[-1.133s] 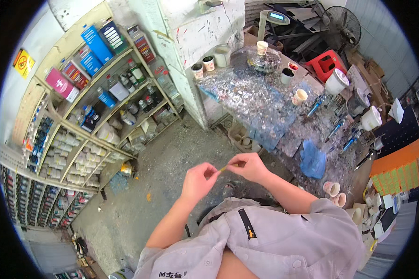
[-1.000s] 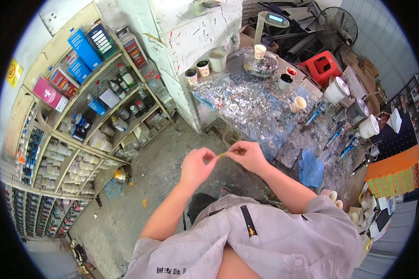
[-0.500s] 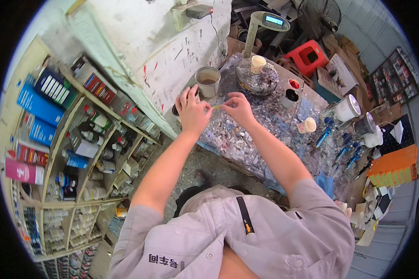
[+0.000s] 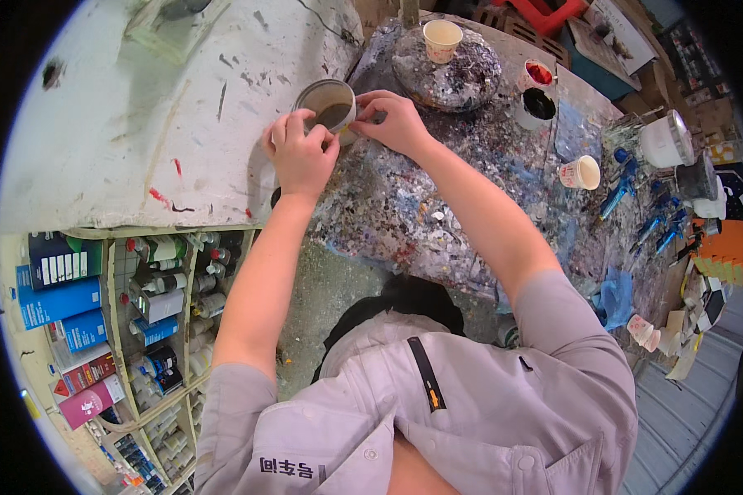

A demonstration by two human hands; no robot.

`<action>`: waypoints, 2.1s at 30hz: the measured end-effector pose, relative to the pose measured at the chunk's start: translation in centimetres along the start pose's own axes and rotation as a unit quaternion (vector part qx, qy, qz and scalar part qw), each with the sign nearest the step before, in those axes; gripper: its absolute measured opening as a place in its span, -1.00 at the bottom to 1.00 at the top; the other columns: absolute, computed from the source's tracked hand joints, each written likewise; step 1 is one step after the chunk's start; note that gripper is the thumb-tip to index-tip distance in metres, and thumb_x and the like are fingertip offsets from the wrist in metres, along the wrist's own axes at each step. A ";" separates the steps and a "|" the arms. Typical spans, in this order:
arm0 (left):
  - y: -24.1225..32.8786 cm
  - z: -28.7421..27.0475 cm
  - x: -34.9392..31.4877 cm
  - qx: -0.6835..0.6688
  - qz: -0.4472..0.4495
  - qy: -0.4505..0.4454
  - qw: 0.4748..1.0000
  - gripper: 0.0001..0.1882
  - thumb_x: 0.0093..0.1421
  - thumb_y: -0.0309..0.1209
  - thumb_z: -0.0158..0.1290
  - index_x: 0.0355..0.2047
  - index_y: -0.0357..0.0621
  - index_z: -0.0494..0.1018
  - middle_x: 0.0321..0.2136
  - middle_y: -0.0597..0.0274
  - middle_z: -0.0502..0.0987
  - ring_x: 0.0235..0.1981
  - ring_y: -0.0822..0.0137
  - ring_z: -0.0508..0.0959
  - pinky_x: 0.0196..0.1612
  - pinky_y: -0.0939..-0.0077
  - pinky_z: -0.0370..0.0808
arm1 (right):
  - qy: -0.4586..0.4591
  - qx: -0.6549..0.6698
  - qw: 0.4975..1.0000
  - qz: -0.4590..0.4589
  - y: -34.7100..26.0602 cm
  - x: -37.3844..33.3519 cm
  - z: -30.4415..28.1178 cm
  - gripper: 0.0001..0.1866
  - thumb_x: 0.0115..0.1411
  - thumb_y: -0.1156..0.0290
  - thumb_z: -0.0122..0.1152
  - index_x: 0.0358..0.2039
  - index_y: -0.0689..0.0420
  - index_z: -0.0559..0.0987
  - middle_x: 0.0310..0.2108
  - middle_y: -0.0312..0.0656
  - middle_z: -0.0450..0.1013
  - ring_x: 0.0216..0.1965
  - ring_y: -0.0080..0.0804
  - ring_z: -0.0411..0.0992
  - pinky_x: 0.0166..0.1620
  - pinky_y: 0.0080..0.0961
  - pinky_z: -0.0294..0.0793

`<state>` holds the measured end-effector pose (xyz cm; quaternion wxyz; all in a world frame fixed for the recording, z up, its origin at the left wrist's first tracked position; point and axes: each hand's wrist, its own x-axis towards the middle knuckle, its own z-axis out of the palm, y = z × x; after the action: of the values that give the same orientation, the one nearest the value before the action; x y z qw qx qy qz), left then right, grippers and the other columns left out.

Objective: The person picks up small paint cans, writes on them with a marker, and applies yellow tape labels. They then place the labeled cans on a shelf and repeat the process with additional containers.

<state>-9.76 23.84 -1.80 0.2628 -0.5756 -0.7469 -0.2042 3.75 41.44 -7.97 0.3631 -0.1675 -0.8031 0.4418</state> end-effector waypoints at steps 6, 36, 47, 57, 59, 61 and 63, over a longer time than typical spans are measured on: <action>0.2 -0.6 0.4 0.011 -0.001 -0.031 0.999 -0.72 0.00 -0.28 0.46 -0.53 0.07 0.50 -0.10 0.44 0.54 0.10 0.21 0.47 0.25 0.02 0.30 | -0.063 -0.052 0.994 0.078 -0.1 1.4 -1.5 -0.61 0.04 0.23 0.68 -0.29 0.20 0.68 -0.21 -0.17 0.71 -0.20 -0.25 0.69 -0.06 -0.32 0.67; 12.3 -13.0 -35.8 -0.340 -0.612 -0.030 0.713 -0.80 0.29 -0.43 0.35 -0.27 -0.23 0.53 -0.31 0.11 0.61 -0.26 0.22 0.62 -0.08 0.38 0.56 | -0.327 0.210 0.860 0.331 -15.3 -23.8 2.2 -0.81 0.36 0.36 0.44 -0.21 0.24 0.71 -0.45 -0.33 0.64 -0.46 -0.65 0.54 -0.37 -0.62 0.53; 29.2 -14.9 -63.2 -0.236 -0.660 -0.401 0.590 -0.33 0.24 -0.07 0.29 0.32 0.04 0.44 0.38 -0.06 0.40 0.42 -0.19 0.35 0.45 -0.06 0.29 | -0.503 -0.101 0.704 0.491 10.2 -45.4 9.9 -0.66 0.41 0.16 0.37 -0.08 0.22 0.68 -0.32 -0.20 0.67 -0.32 -0.38 0.62 -0.18 -0.33 0.61; 30.3 -13.9 -70.2 -0.246 -0.670 -0.414 0.565 -0.60 0.18 -0.31 0.27 0.03 -0.10 0.64 0.23 -0.01 0.58 0.41 -0.20 0.39 0.45 -0.01 0.34 | -0.167 -0.235 0.733 0.617 31.2 -51.6 6.8 -0.78 0.43 0.30 0.26 -0.22 0.20 0.68 -0.37 -0.19 0.66 -0.47 -0.43 0.60 -0.42 -0.38 0.56; 31.2 -14.3 -70.9 -0.262 -0.678 -0.384 0.569 -0.66 0.15 -0.37 0.27 -0.04 -0.11 0.65 0.23 -0.03 0.57 0.41 -0.22 0.39 0.44 -0.01 0.35 | -0.033 -0.224 0.766 0.601 35.8 -49.7 7.3 -0.78 0.41 0.33 0.21 -0.23 0.21 0.70 -0.34 -0.15 0.69 -0.43 -0.36 0.64 -0.37 -0.32 0.61; 32.4 -14.4 -71.0 -0.258 -0.690 -0.370 0.566 -0.70 0.11 -0.44 0.24 -0.11 -0.11 0.63 0.19 -0.05 0.58 0.38 -0.28 0.42 0.41 -0.06 0.38 | -0.041 -0.297 0.776 0.555 41.4 -47.5 8.3 -0.73 0.41 0.29 0.20 -0.19 0.23 0.71 -0.33 -0.12 0.70 -0.36 -0.29 0.67 -0.29 -0.27 0.64; 33.6 -14.1 -70.7 -0.252 -0.689 -0.379 0.564 -0.72 0.07 -0.47 0.23 -0.16 -0.11 0.62 0.17 -0.03 0.59 0.37 -0.33 0.41 0.38 -0.14 0.39 | -0.057 -0.353 0.775 0.521 47.3 -46.4 8.8 -0.69 0.38 0.26 0.21 -0.14 0.26 0.72 -0.28 -0.06 0.70 -0.27 -0.21 0.68 -0.20 -0.19 0.67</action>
<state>39.01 -29.44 -35.11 -0.4205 0.0461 -0.8661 -0.2663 26.41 35.11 -70.54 -0.0536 -0.6507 -0.7122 0.2579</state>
